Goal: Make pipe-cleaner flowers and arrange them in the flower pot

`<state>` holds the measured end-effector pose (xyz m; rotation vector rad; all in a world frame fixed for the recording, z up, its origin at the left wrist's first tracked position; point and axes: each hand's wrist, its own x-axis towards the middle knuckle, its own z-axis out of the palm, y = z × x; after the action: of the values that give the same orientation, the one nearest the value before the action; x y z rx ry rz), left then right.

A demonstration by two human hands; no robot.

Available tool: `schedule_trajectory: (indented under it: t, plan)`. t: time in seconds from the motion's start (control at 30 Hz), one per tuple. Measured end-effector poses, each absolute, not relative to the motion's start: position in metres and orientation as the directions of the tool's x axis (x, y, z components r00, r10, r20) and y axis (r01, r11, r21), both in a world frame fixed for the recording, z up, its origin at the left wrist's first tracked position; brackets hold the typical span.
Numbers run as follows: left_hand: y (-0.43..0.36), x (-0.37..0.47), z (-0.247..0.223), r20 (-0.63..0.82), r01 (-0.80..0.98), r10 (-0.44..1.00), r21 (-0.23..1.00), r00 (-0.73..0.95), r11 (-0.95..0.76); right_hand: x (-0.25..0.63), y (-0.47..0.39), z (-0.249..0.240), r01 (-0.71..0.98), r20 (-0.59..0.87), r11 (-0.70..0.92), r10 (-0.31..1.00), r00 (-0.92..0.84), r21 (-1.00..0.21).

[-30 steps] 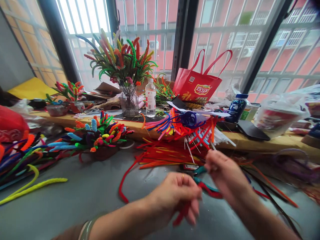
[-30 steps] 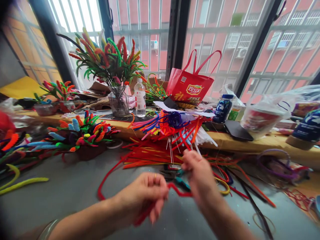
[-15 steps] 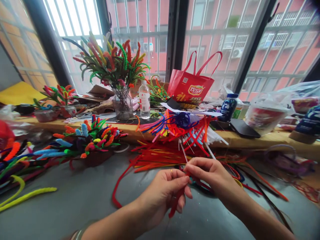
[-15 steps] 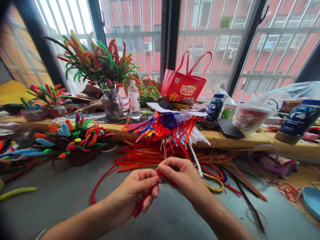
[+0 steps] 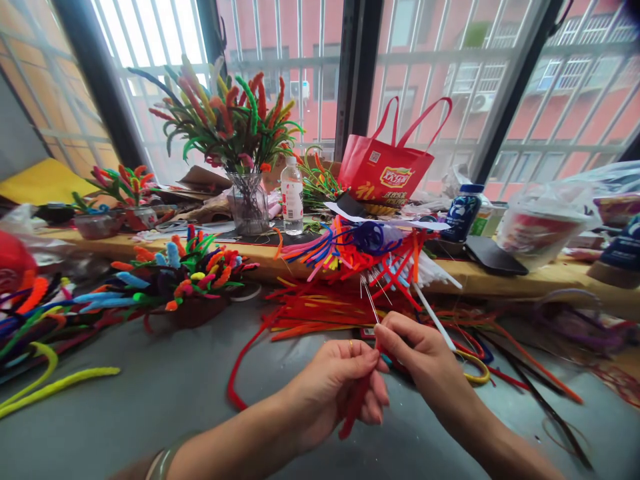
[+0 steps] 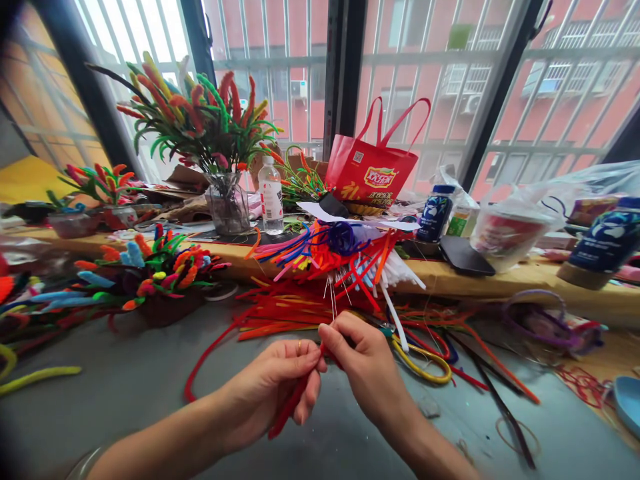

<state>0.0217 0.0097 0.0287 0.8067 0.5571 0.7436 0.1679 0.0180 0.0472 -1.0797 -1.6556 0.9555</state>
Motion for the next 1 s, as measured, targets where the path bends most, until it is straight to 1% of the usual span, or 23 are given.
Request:
schedule_trajectory:
  t: [0.1,0.17,0.27,0.37,0.6,0.77,0.9,1.0]
  plan:
    - [0.009,0.026,0.025,-0.124,-0.412,0.799,0.805,0.588,0.428,0.167,0.020,0.044,0.174,0.242,0.276,0.951,-0.190,-0.945]
    - [0.009,0.028,0.022,-0.099,-0.434,0.815,0.807,0.571,0.402,0.166,0.020,0.041,0.107,0.192,0.215,0.963,-0.191,-0.971]
    - [0.009,0.030,0.017,-0.095,-0.434,0.825,0.814,0.557,0.386,0.164,0.020,0.039,-0.019,0.096,0.094,0.978,-0.183,-0.995]
    - [0.010,0.030,0.014,-0.093,-0.436,0.835,0.818,0.542,0.374,0.163,0.020,0.038,-0.088,0.064,0.050,0.984,-0.164,-0.995]
    - [0.010,0.029,0.016,-0.128,-0.435,0.827,0.801,0.547,0.412,0.162,0.022,0.038,-0.095,0.065,0.054,0.991,-0.116,-0.994]
    - [0.008,0.030,0.018,-0.147,-0.426,0.823,0.798,0.549,0.427,0.164,0.023,0.036,-0.079,0.105,0.098,0.991,-0.087,-0.992]
    - [0.007,0.030,0.018,-0.166,-0.420,0.824,0.796,0.542,0.437,0.164,0.026,0.033,-0.122,0.081,0.072,0.994,-0.074,-0.990]
    - [0.007,0.029,0.019,-0.163,-0.427,0.838,0.800,0.522,0.421,0.165,0.029,0.027,-0.167,0.027,0.011,0.995,-0.093,-0.986]
